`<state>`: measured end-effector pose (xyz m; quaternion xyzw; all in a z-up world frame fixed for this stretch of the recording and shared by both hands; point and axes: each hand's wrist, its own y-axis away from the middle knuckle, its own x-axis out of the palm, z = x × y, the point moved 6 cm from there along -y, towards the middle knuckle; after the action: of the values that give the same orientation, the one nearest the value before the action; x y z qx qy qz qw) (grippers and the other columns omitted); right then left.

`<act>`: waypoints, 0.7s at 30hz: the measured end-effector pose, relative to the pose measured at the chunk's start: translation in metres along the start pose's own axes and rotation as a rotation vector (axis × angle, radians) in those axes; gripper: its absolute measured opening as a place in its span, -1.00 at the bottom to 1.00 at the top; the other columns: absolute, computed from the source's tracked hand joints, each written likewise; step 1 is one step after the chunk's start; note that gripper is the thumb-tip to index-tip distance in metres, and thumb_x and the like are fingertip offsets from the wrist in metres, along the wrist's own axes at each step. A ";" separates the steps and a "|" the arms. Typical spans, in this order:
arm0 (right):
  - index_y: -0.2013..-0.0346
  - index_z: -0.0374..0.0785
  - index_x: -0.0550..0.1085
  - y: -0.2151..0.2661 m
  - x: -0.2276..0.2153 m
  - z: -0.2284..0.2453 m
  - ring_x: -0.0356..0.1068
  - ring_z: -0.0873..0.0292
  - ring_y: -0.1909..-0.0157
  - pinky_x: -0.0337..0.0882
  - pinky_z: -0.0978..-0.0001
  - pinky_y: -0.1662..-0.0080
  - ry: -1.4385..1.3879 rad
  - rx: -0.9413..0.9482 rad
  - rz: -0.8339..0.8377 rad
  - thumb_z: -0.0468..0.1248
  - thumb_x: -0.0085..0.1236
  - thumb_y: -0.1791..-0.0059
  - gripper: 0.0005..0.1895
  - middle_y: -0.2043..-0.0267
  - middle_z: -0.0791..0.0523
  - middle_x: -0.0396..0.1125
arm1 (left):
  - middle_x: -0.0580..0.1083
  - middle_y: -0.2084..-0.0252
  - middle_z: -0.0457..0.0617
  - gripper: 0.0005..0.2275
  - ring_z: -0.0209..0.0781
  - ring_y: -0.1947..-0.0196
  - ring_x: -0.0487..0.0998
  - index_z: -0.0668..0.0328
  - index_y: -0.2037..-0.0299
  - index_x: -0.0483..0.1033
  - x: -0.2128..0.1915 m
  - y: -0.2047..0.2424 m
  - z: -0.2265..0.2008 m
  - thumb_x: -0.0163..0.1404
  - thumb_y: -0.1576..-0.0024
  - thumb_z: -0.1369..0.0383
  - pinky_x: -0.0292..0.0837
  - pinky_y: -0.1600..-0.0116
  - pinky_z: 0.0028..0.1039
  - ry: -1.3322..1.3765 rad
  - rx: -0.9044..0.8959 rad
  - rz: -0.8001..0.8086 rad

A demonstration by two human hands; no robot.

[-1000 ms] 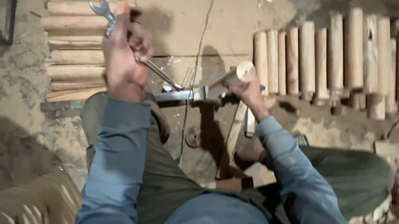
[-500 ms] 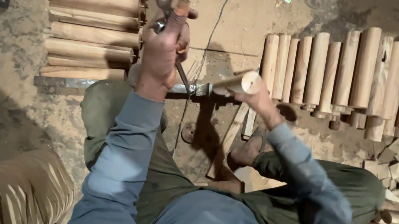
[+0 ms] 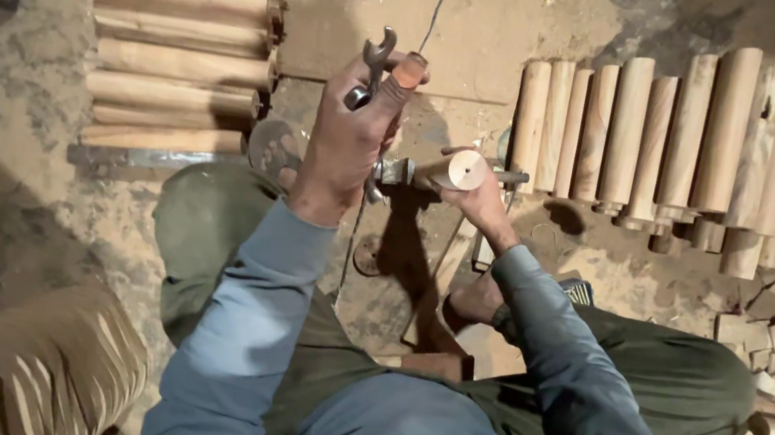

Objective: The person sits on the floor and uses a wrench to tighten a bolt on a small wooden piece mounted on a metal jig. They then remove the piece and place it with others, repeating the process with additional wooden pieces.

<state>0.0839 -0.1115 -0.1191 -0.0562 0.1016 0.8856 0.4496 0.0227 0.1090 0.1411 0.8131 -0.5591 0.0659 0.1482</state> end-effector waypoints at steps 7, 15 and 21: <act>-0.14 -0.28 0.43 0.010 0.002 -0.060 0.46 0.24 0.03 0.51 0.33 -0.05 -0.066 0.089 -0.102 -0.38 0.42 0.18 -0.39 0.05 0.11 0.48 | 0.39 0.40 -0.21 -0.67 -0.44 0.38 0.36 0.28 0.12 0.57 0.017 -0.018 0.050 0.15 -0.23 0.12 0.31 0.28 -0.55 -0.352 0.012 0.045; -0.18 -0.26 0.33 -0.027 0.013 -0.072 0.45 0.23 -0.08 0.48 0.31 -0.12 -0.195 -0.037 -0.096 -0.32 0.47 0.18 -0.30 -0.06 0.13 0.43 | 0.59 0.28 0.08 -0.72 0.10 0.24 0.63 0.03 0.06 0.62 0.050 -0.060 0.137 0.11 -0.11 0.13 0.51 0.18 -0.19 -0.742 0.091 -0.075; -0.32 -0.40 0.24 -0.016 0.000 -0.065 0.28 0.00 -0.24 0.30 0.15 -0.22 0.099 -0.230 -0.005 -0.31 0.47 0.27 -0.08 -0.21 -0.09 0.30 | 0.58 0.26 0.16 -0.72 0.27 0.22 0.59 0.05 0.22 0.62 0.057 -0.078 0.193 0.10 -0.05 0.07 0.46 0.14 0.03 -1.088 0.048 -0.159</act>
<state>0.0974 -0.1177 -0.1847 -0.1511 0.0215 0.8865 0.4368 0.1049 0.0231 -0.0389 0.7728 -0.4900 -0.3627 -0.1765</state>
